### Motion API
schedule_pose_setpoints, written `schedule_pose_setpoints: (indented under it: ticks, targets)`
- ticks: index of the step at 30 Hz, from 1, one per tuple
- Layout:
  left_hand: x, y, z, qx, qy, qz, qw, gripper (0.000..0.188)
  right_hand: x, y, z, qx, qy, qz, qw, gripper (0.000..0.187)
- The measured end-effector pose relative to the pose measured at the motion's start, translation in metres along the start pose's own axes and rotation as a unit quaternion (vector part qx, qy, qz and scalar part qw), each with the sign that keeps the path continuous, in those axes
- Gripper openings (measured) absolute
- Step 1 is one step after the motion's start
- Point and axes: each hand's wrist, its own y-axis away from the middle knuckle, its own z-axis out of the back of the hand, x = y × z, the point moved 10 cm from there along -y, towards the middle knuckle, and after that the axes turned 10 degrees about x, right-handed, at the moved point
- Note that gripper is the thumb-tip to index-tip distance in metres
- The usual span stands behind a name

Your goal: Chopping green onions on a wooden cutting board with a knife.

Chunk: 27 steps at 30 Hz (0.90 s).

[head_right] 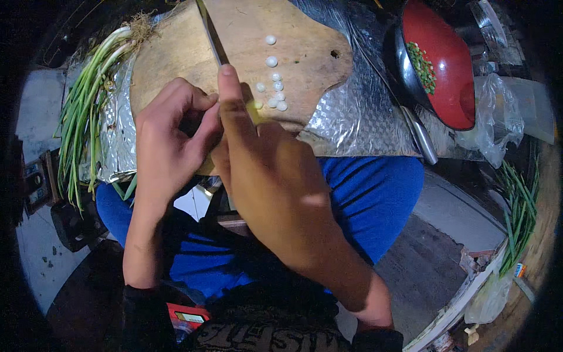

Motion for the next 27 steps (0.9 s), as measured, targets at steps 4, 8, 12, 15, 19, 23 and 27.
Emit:
schedule_pose_setpoints:
  ticks: [4,8,12,15,19,23,27]
  targets:
    - [-0.003,-0.002,0.000,0.005,-0.012,-0.009,1.000,0.013,-0.005,-0.011,-0.004,0.002,-0.013,-0.003,1.000,0.072]
    - [-0.002,-0.001,0.001,0.004,-0.014,-0.006,1.000,0.013,-0.002,-0.010,0.001,-0.028,-0.014,0.024,0.999,0.068]
    - [-0.002,-0.001,0.001,-0.001,-0.001,-0.002,1.000,0.013,-0.006,-0.002,0.018,-0.046,0.015,0.019,0.999,0.059]
    - [-0.001,-0.001,0.001,-0.009,0.008,0.004,1.000,0.014,-0.009,0.004,0.022,-0.045,-0.042,0.019,0.998,0.059]
    - [0.001,0.000,0.002,-0.012,0.004,0.010,1.000,0.015,0.003,0.006,0.020,-0.011,-0.026,0.012,1.000,0.060]
    - [-0.001,-0.001,0.001,-0.010,-0.006,0.010,1.000,0.015,0.001,0.008,0.011,-0.002,-0.047,0.026,0.999,0.063]
    - [-0.001,-0.001,0.001,-0.008,-0.012,0.003,1.000,0.016,0.000,0.008,0.008,0.004,-0.054,0.014,0.998,0.063]
